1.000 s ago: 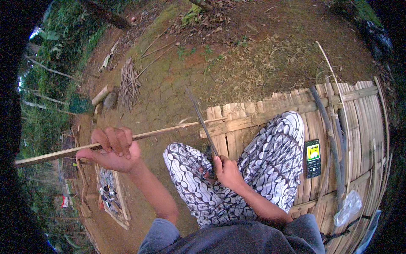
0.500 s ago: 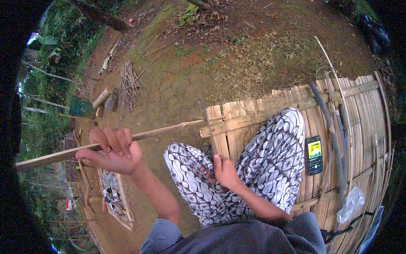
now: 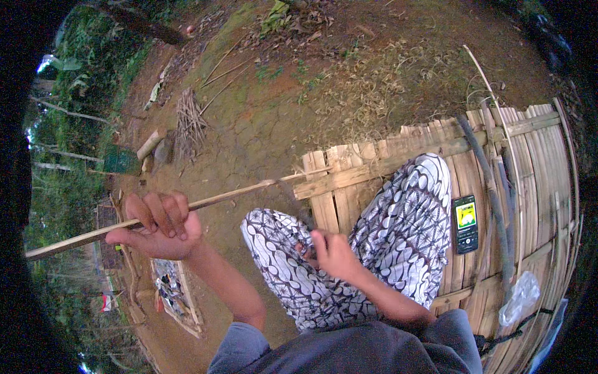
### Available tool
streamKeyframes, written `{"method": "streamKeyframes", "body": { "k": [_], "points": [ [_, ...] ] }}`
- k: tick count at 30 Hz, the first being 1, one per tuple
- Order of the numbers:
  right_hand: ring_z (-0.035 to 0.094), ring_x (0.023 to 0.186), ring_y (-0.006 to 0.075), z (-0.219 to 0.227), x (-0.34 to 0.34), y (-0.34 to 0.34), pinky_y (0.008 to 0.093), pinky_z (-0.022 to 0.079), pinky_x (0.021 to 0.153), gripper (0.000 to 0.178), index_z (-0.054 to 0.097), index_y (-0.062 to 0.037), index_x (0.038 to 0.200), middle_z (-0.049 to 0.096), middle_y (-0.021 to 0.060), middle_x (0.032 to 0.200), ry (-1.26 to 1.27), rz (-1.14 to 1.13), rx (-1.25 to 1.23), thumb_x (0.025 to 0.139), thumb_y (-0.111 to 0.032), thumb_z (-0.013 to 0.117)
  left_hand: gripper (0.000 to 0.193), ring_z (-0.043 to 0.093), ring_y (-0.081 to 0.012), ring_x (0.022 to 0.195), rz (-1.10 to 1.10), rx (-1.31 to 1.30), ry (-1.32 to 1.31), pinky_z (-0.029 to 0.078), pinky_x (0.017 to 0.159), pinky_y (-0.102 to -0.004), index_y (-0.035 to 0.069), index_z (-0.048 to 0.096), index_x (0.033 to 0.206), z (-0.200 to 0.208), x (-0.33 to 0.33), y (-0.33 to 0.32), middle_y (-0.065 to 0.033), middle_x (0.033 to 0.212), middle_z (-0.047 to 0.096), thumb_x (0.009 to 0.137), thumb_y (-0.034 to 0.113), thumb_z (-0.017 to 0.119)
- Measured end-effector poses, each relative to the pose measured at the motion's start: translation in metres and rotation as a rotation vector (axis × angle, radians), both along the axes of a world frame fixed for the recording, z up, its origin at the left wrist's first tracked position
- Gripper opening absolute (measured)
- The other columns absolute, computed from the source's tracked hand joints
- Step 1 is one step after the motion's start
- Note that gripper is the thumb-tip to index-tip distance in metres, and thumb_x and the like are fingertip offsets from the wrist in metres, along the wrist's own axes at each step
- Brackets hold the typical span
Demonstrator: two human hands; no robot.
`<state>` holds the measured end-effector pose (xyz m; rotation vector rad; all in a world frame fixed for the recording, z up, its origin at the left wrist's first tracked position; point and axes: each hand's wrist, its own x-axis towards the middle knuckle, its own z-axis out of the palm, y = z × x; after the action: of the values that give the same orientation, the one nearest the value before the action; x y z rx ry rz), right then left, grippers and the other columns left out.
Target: The person sits on a bamboo mat and uses a large knife to shave and smooth a long bamboo stick. They repeatedly scrape the blade along the stick's length to remove the outer layer and refine its shape.
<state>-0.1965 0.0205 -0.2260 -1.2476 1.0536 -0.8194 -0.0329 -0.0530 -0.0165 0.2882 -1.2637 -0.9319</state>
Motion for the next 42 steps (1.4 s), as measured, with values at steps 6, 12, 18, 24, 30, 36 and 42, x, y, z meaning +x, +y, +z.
{"method": "streamKeyframes", "body": {
  "k": [6, 12, 18, 24, 30, 36, 42],
  "points": [
    [0.060, 0.063, 0.0367, -0.005, -0.007, -0.008, 0.0417, 0.045, 0.061, 0.049, 0.057, 0.0086, 0.076, 0.055, 0.0253, 0.059, 0.159, 0.056, 0.223, 0.095, -0.031, 0.037, 0.060, 0.025, -0.0072, 0.028, -0.013, 0.014, 0.044, 0.017, 0.032, -0.0205, 0.010, 0.035, 0.062, -0.002, 0.006, -0.002, -0.0012, 0.044, 0.036, 0.084, 0.066, 0.035],
    [0.061, 0.056, 0.0270, 0.032, -0.005, -0.007, 0.0362, 0.046, 0.057, 0.044, 0.059, 0.0055, 0.079, 0.058, 0.0200, 0.060, -0.039, 0.111, -0.037, 0.095, -0.028, 0.037, 0.056, 0.021, -0.0063, 0.028, 0.071, 0.049, -0.063, 0.014, 0.034, -0.0210, 0.014, 0.033, 0.059, 0.003, -0.008, 0.001, 0.0012, 0.041, 0.030, 0.084, 0.064, 0.040],
    [0.058, 0.065, 0.0433, -0.052, 0.015, -0.015, 0.0465, 0.044, 0.063, 0.058, 0.054, 0.0102, 0.074, 0.054, 0.0293, 0.062, 0.173, -0.066, 0.206, 0.095, -0.039, 0.031, 0.062, 0.022, -0.0083, 0.029, 0.052, 0.042, 0.039, 0.016, 0.033, -0.0217, 0.010, 0.035, 0.061, 0.001, 0.010, -0.005, -0.0011, 0.043, 0.032, 0.084, 0.068, 0.031],
    [0.060, 0.055, 0.0277, 0.021, -0.004, -0.021, 0.0400, 0.046, 0.058, 0.056, 0.055, 0.0068, 0.073, 0.056, 0.0186, 0.056, 0.059, 0.097, 0.154, 0.096, -0.039, 0.033, 0.060, 0.023, -0.0082, 0.030, 0.042, 0.020, -0.030, 0.015, 0.033, -0.0218, 0.011, 0.035, 0.061, 0.001, 0.002, -0.002, -0.0009, 0.043, 0.032, 0.085, 0.066, 0.031],
    [0.058, 0.053, 0.0292, -0.025, 0.022, -0.019, 0.0412, 0.045, 0.058, 0.056, 0.052, 0.0054, 0.069, 0.054, 0.0175, 0.055, 0.030, -0.054, 0.099, 0.096, -0.039, 0.031, 0.060, 0.018, -0.0074, 0.029, 0.179, 0.037, 0.033, 0.012, 0.032, -0.0217, 0.012, 0.033, 0.061, -0.001, -0.008, 0.001, 0.0000, 0.042, 0.030, 0.085, 0.067, 0.030],
    [0.055, 0.059, 0.0380, -0.045, 0.018, -0.035, 0.0450, 0.043, 0.064, 0.065, 0.054, 0.0065, 0.067, 0.053, 0.0233, 0.058, 0.057, -0.051, 0.310, 0.095, -0.046, 0.026, 0.059, 0.013, -0.0060, 0.029, 0.476, 0.092, 0.072, 0.009, 0.032, -0.0214, 0.013, 0.029, 0.060, 0.000, -0.011, -0.001, 0.0015, 0.042, 0.024, 0.086, 0.066, 0.026],
    [0.055, 0.054, 0.0281, 0.010, 0.025, -0.008, 0.0395, 0.043, 0.056, 0.049, 0.053, 0.0052, 0.076, 0.054, 0.0179, 0.057, -0.141, 0.060, 0.074, 0.095, -0.036, 0.035, 0.052, 0.015, -0.0054, 0.032, 0.600, 0.053, 0.003, 0.011, 0.033, -0.0197, 0.014, 0.031, 0.062, 0.001, -0.031, -0.004, 0.0035, 0.046, 0.024, 0.088, 0.060, 0.037]
  ]
}}
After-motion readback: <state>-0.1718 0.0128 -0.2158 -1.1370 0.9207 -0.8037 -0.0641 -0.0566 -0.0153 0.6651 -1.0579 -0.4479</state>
